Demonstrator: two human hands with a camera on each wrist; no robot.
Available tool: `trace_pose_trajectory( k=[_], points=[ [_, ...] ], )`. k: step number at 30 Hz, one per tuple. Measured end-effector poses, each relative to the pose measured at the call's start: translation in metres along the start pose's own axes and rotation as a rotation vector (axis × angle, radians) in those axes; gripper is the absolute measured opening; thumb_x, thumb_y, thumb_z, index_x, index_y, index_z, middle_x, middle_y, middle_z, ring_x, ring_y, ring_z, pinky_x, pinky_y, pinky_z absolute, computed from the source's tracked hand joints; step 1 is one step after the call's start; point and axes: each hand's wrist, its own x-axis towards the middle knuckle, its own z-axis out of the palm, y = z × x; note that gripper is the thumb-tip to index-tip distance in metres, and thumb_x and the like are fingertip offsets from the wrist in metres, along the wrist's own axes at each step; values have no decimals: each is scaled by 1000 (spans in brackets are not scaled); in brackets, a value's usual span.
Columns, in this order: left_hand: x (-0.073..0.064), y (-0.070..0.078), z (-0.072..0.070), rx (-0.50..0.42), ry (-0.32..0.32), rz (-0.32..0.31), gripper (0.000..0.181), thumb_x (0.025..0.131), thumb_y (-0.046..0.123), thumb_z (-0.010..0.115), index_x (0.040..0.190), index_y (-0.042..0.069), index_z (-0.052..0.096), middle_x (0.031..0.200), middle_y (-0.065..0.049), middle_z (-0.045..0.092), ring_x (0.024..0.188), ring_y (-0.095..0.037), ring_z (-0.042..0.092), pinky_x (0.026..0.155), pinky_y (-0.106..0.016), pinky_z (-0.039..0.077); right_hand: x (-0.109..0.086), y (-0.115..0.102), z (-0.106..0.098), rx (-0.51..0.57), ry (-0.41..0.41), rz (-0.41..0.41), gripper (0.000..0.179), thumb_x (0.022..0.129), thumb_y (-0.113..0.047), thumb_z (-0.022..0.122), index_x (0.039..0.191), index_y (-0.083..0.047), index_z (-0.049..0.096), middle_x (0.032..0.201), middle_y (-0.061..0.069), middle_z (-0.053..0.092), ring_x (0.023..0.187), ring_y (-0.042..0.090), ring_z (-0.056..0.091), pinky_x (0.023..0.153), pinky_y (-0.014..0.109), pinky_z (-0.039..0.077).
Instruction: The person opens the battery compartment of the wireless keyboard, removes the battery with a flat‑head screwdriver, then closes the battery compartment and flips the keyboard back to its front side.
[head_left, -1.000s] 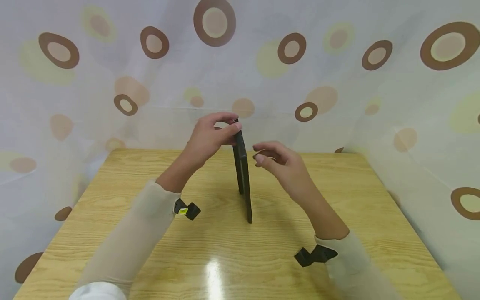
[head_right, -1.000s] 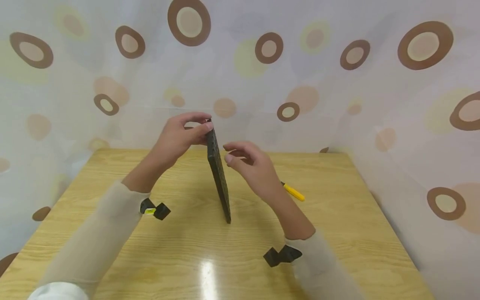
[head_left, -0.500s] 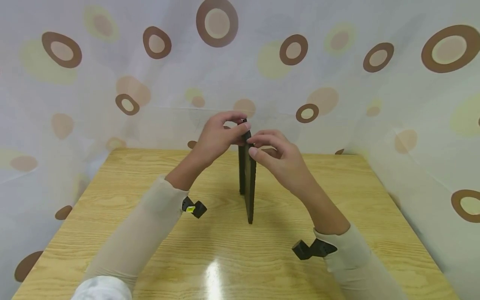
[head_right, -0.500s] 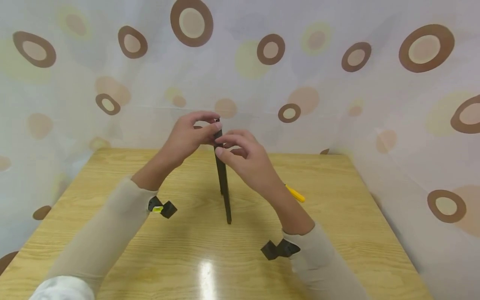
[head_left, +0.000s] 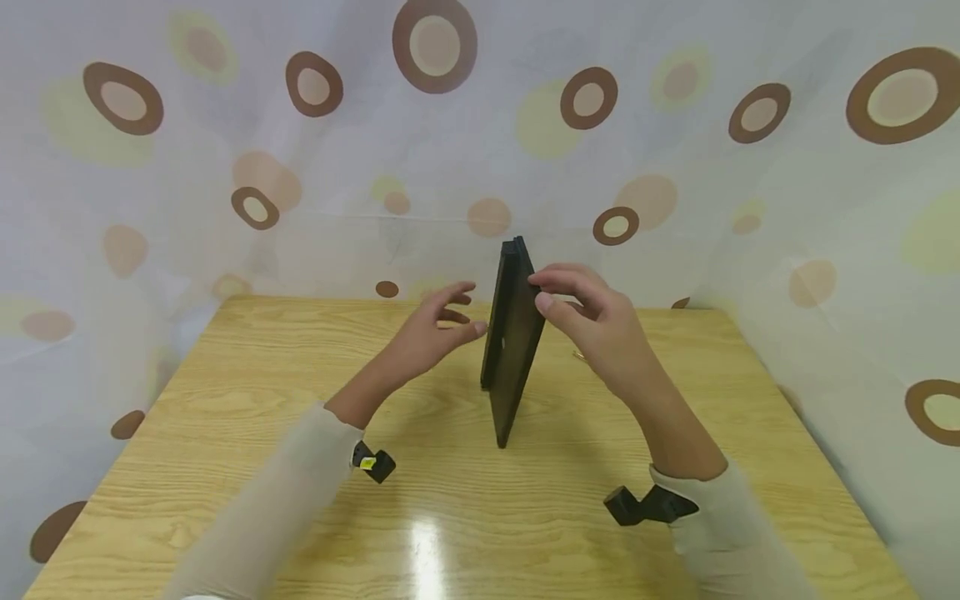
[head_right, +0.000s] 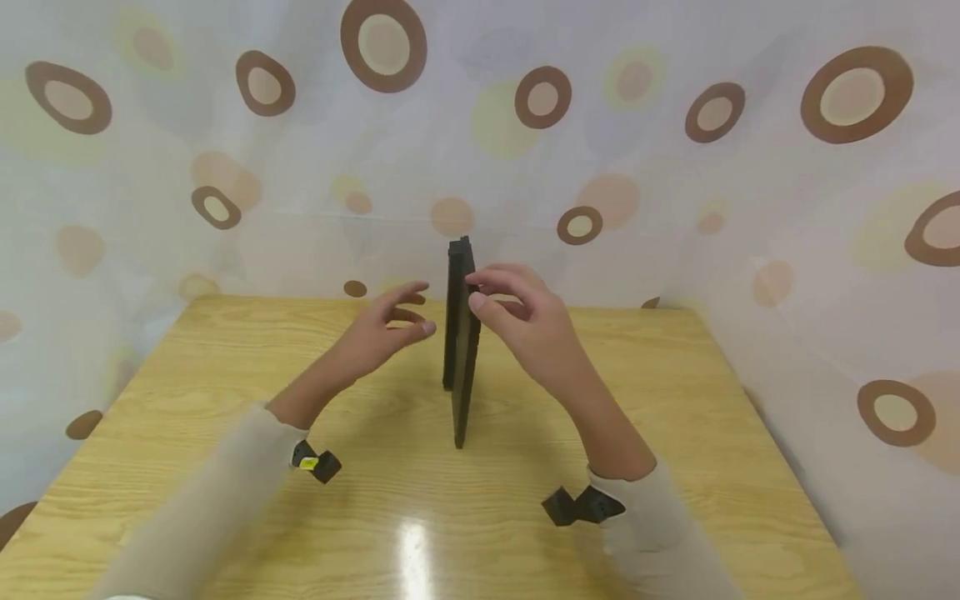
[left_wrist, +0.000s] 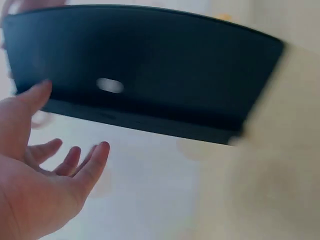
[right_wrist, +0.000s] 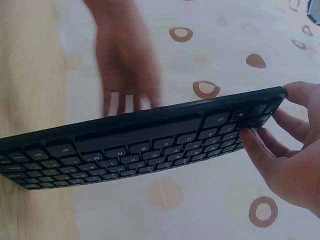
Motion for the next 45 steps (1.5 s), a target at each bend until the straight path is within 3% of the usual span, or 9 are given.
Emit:
trace_pose_trajectory(
  k=[6, 9, 13, 19, 26, 36, 45],
  points=[
    [0, -54, 29, 45, -208, -106, 97, 91, 34, 76, 163, 21, 13, 163, -16, 12, 149, -38, 25, 118, -51, 33, -7, 6, -15, -12, 21, 16, 32, 103, -32, 59, 131, -18, 65, 140, -7, 55, 128, 12, 51, 109, 35, 41],
    [0, -65, 39, 53, -286, -135, 108, 87, 33, 81, 163, 21, 6, 165, -16, 4, 152, -39, 17, 121, -52, 27, -11, 10, -19, 5, 32, 20, 32, 104, -30, 59, 132, -16, 64, 141, -5, 54, 129, 13, 51, 108, 27, 41],
    [-1, -74, 47, 9, -334, -148, 112, 83, 31, 85, 162, 24, 7, 165, -10, 7, 154, -33, 17, 123, -50, 22, -14, 14, -22, 42, 55, 34, 33, 103, -30, 59, 132, -14, 64, 140, -2, 54, 127, 15, 52, 104, 21, 44],
    [-6, -85, 54, -82, -315, -122, 107, 81, 26, 87, 159, 28, 14, 163, -2, 18, 154, -23, 19, 124, -46, 22, -17, 18, -27, 79, 81, 51, 33, 103, -30, 59, 131, -13, 64, 140, 0, 54, 126, 16, 53, 102, 18, 44],
    [-13, -92, 65, -120, -281, -154, 118, 77, 27, 90, 160, 28, 5, 165, -2, 8, 155, -23, 14, 125, -46, 20, -20, 21, -31, 144, 91, 35, 32, 103, -25, 60, 130, -9, 64, 138, 4, 56, 125, 18, 51, 102, 16, 43],
    [-12, -87, 79, 58, -223, -98, 128, 72, 28, 93, 160, 19, 2, 160, -12, 9, 147, -29, 19, 122, -49, 21, -22, 24, -33, 185, 102, 24, 28, 103, -22, 60, 128, -8, 65, 135, 1, 58, 123, 17, 52, 102, 17, 43],
    [-15, -83, 83, 136, -186, -124, 128, 72, 34, 92, 162, 20, 2, 162, -14, 8, 146, -32, 23, 120, -51, 25, -32, 35, -49, 179, 119, 61, 31, 103, -22, 60, 130, -8, 64, 128, -1, 61, 118, 15, 55, 98, 16, 46]
  ],
)
